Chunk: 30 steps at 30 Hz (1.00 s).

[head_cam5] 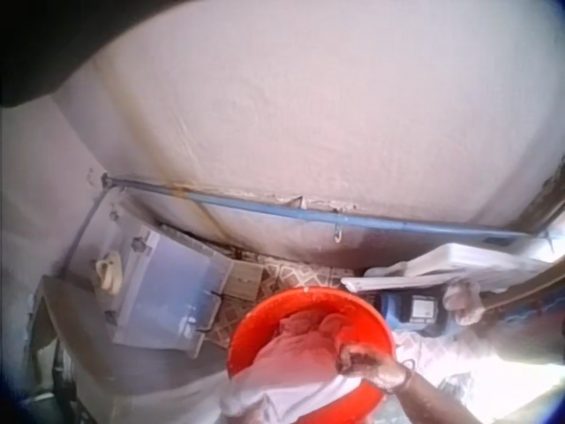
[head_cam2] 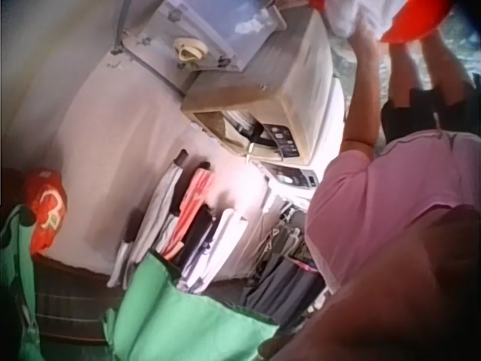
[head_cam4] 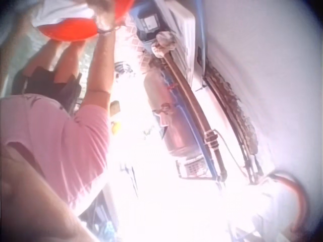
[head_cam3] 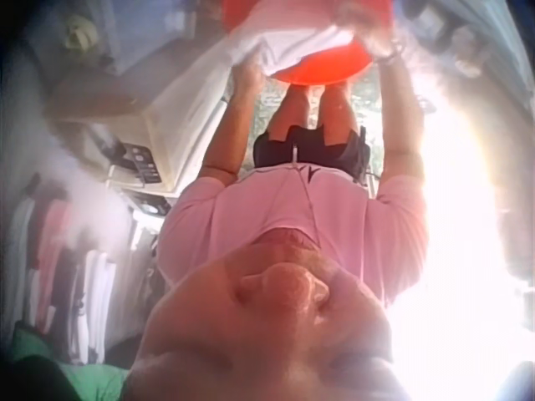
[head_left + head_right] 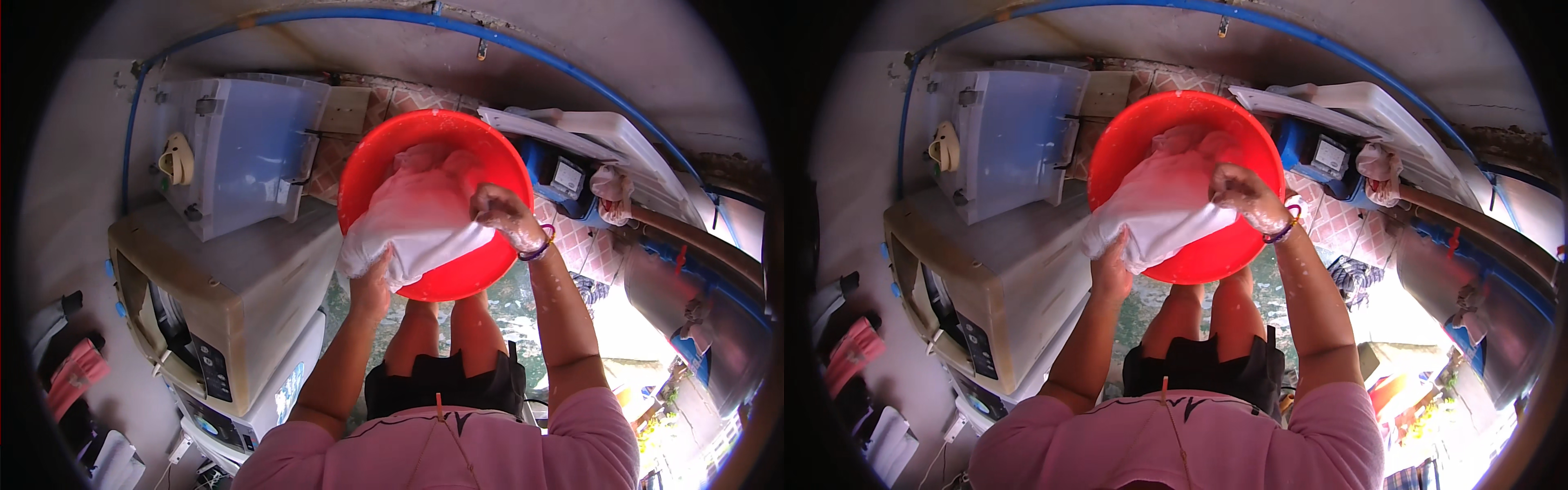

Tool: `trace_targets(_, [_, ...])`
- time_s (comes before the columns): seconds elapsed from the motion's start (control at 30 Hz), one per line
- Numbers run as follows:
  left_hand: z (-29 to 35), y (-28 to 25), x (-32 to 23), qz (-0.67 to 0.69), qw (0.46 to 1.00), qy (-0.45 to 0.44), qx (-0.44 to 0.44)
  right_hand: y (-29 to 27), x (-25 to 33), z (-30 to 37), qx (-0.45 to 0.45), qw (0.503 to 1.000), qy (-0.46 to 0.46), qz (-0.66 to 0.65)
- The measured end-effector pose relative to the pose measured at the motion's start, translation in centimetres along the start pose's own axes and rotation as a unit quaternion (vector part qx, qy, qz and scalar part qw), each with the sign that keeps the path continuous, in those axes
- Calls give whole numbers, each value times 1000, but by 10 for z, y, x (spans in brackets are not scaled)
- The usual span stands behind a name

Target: The person washes a white cloth by hand in a red bucket filled with soapy water, rubbing the fabric repeatedly.

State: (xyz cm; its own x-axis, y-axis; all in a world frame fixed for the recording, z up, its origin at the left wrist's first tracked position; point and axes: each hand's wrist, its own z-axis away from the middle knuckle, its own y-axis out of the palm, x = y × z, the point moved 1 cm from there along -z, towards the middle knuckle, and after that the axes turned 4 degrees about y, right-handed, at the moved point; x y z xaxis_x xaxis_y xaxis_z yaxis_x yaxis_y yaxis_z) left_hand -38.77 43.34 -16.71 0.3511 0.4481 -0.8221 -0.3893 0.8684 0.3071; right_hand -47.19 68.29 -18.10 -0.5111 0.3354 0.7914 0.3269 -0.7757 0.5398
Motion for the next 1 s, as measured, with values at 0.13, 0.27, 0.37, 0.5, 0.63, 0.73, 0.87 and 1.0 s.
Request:
trace_targets(0.13, [3,2,-4,36,998,48,0,18,-8,-4,58,945,56,317])
trace_targets(0.27, [1,15,-11,97,992,-5,-80,-8,-36,1,4,988,97,121])
trace_targets(0.37, [-23,19,19,64,984,-74,-149,31,-39,-7,-88,993,-28,-79])
trace_targets(0.5, [-35,23,64,37,975,-168,-143,137,-40,-25,-98,934,-171,298])
trace_targets(0.63, [-25,44,74,114,958,-265,-2,48,-52,-55,-136,955,-168,205])
trace_targets(0.73, [-28,48,63,153,941,-297,62,93,-46,-34,-151,900,-185,364])
trace_targets(0.87, [-7,46,54,143,939,-305,72,130,-87,-19,-116,862,-321,374])
trace_targets(1.0, [21,52,45,137,936,-315,76,72,-52,-30,-151,933,-110,309])
